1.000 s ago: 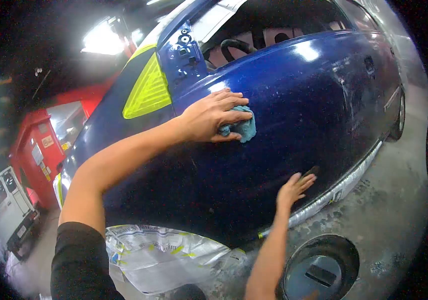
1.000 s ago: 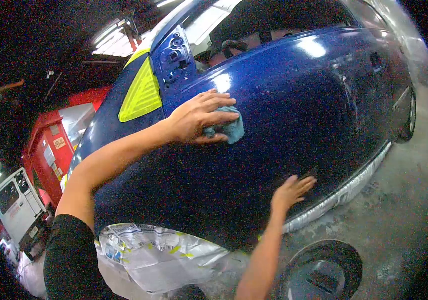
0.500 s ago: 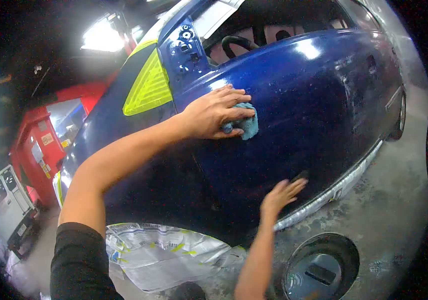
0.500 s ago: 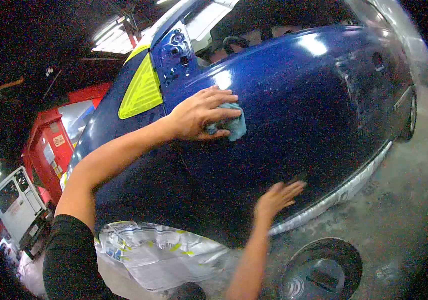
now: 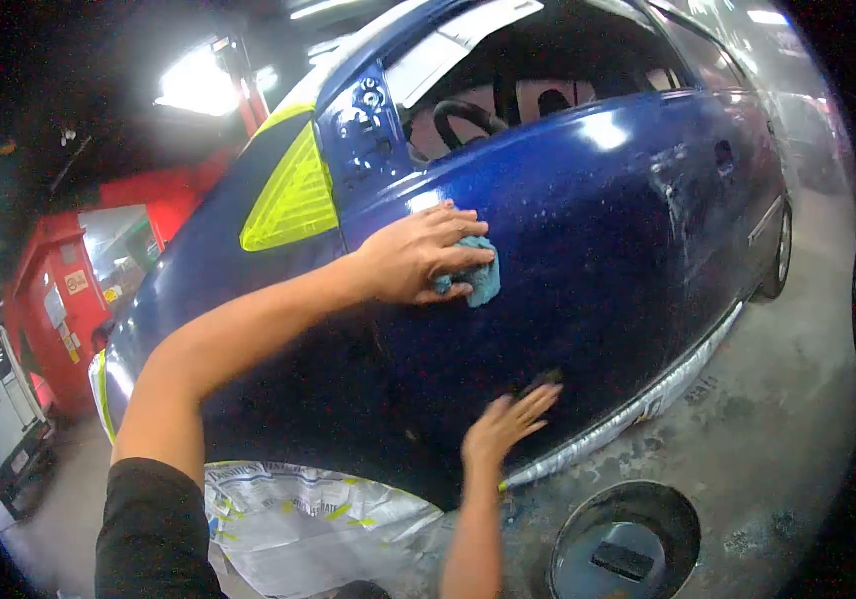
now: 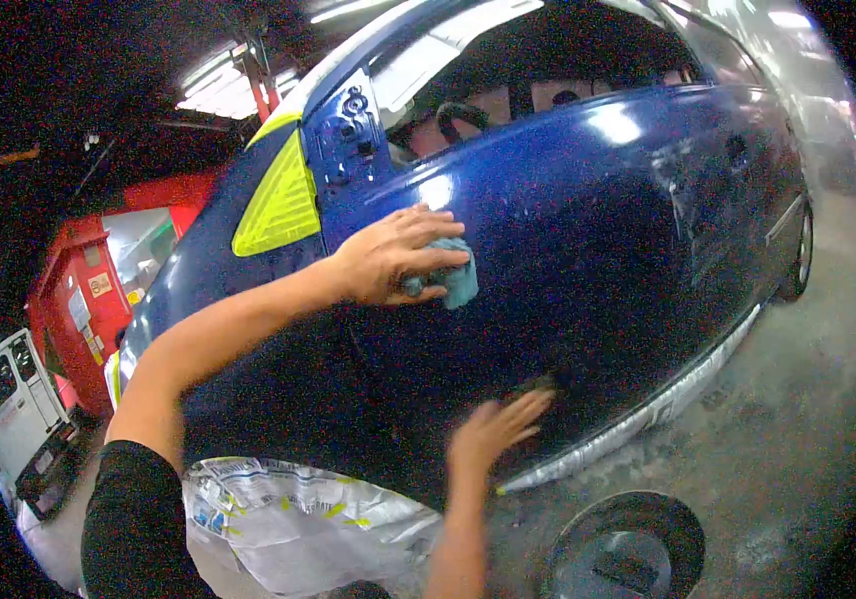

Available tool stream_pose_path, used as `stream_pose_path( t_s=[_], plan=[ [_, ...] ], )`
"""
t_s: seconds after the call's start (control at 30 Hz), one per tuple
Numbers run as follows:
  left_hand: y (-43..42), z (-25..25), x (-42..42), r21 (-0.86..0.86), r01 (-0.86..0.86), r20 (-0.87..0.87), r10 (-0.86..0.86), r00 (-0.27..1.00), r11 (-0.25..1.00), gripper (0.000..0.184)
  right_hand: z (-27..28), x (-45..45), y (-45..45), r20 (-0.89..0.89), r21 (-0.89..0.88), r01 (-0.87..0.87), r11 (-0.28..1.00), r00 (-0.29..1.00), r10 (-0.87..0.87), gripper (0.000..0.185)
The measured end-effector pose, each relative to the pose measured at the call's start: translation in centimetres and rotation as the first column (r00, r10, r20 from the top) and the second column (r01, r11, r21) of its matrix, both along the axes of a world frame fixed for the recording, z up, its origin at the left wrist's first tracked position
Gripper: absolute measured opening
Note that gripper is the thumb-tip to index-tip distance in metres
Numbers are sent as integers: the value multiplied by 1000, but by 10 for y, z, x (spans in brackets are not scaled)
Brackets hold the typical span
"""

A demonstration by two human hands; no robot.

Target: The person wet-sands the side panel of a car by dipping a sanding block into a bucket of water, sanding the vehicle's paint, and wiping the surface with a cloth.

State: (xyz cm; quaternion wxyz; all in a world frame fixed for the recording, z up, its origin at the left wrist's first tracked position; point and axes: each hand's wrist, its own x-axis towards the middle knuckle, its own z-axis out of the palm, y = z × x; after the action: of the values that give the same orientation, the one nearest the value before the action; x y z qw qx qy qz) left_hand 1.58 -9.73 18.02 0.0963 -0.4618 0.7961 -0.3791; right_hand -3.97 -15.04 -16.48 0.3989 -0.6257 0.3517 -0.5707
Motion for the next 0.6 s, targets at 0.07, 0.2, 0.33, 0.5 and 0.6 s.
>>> stream_pose_path(
  t_s=[0.07,0.2,0.33,0.5,0.6],
  plan=[
    [2,1,-3,9,-4,-7,4,1000,1000,48,-25,12,77,-39,13,-122,992,992,122,85],
    [1,2,-5,13,-23,-2,23,1000,1000,48,-22,4,-13,14,27,14,1000,1000,-14,76],
    [1,1,-4,17,-54,-4,54,999,998,51,-16,-13,-118,-33,166,139,976,990,-135,66],
    [0,1,-9,7,-55,15,55,998,998,53,-26,11,13,228,-66,47,997,973,-31,64],
    [0,2,-5,8,-55,12,55,998,998,54,-57,25,70,153,-150,30,988,988,-7,68]
  ],
)
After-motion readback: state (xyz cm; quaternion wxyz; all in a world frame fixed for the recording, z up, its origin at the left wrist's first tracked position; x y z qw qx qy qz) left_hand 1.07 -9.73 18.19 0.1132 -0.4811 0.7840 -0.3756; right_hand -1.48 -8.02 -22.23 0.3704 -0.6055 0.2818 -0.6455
